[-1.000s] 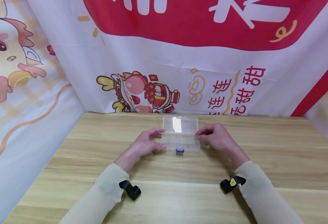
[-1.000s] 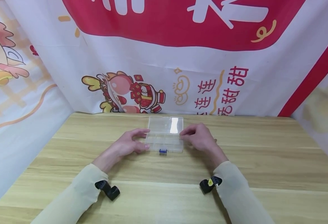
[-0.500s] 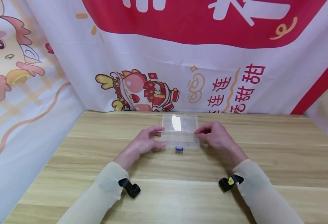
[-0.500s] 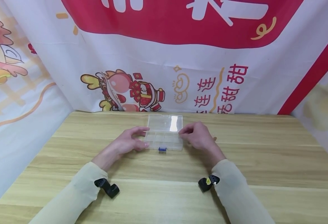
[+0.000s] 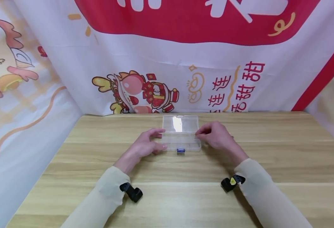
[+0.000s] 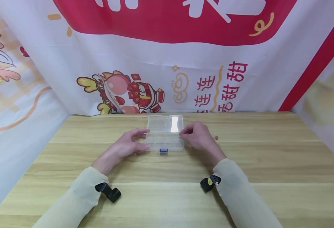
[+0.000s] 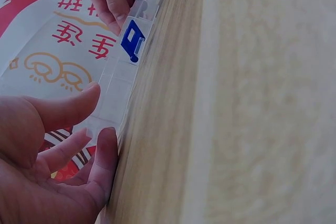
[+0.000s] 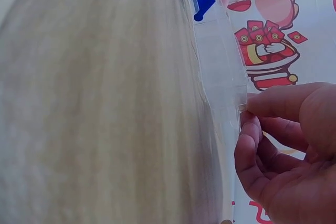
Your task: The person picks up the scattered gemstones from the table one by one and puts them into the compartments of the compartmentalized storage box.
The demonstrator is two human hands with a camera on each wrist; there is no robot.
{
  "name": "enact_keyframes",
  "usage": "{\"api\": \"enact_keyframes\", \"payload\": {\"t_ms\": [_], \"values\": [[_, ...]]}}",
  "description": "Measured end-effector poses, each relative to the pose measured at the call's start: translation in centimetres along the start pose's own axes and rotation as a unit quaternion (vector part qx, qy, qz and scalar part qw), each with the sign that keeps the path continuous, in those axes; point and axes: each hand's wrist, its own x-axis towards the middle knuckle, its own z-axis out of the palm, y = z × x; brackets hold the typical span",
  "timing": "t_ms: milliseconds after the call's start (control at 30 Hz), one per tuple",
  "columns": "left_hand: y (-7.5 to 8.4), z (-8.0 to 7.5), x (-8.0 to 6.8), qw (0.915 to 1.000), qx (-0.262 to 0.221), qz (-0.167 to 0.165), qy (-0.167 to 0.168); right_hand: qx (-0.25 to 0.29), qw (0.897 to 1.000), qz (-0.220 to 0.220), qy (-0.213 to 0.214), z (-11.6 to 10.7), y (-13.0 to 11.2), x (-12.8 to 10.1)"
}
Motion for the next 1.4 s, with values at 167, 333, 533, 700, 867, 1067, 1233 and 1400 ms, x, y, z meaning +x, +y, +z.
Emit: {"api": "enact_keyframes", "payload": {"t_ms": [167,333,533,700,867,1067,1233,1400], "values": [[-0.06,-0.04,-0.14,1.0,0.0,0.004,-0.004,0.002,1.0,0.012,-0.007,0.03,-0.14,-0.1],[-0.08,0.0,-0.03,1.0,-0.003,0.004,-0.001,-0.009,1.0,0.012,-0.005,0.0,-0.39,-0.22],[-0.05,0.11,0.08,0.9999,-0.004,0.009,-0.004,-0.021,1.0,0.012,0.001,-0.16,-0.38,-0.32],[0.02,0.14,0.06,0.9999,-0.006,0.008,-0.005,-0.02,1.0,0.011,0.004,-0.16,-0.43,-0.38],[0.02,0.11,0.0,1.0,-0.004,0.006,-0.004,-0.019,1.0,0.015,0.003,0.04,-0.57,-0.4],[0.02,0.16,0.03,1.0,-0.003,0.005,-0.002,-0.024,0.999,0.022,0.005,-0.05,-0.64,-0.47],[0.08,0.22,0.1,1.0,-0.004,0.004,-0.003,-0.026,0.999,0.019,0.003,-0.17,-0.57,-0.42],[-0.02,0.02,0.05,1.0,-0.007,0.004,-0.004,-0.027,0.999,0.018,0.004,-0.05,-0.53,-0.4]]}}
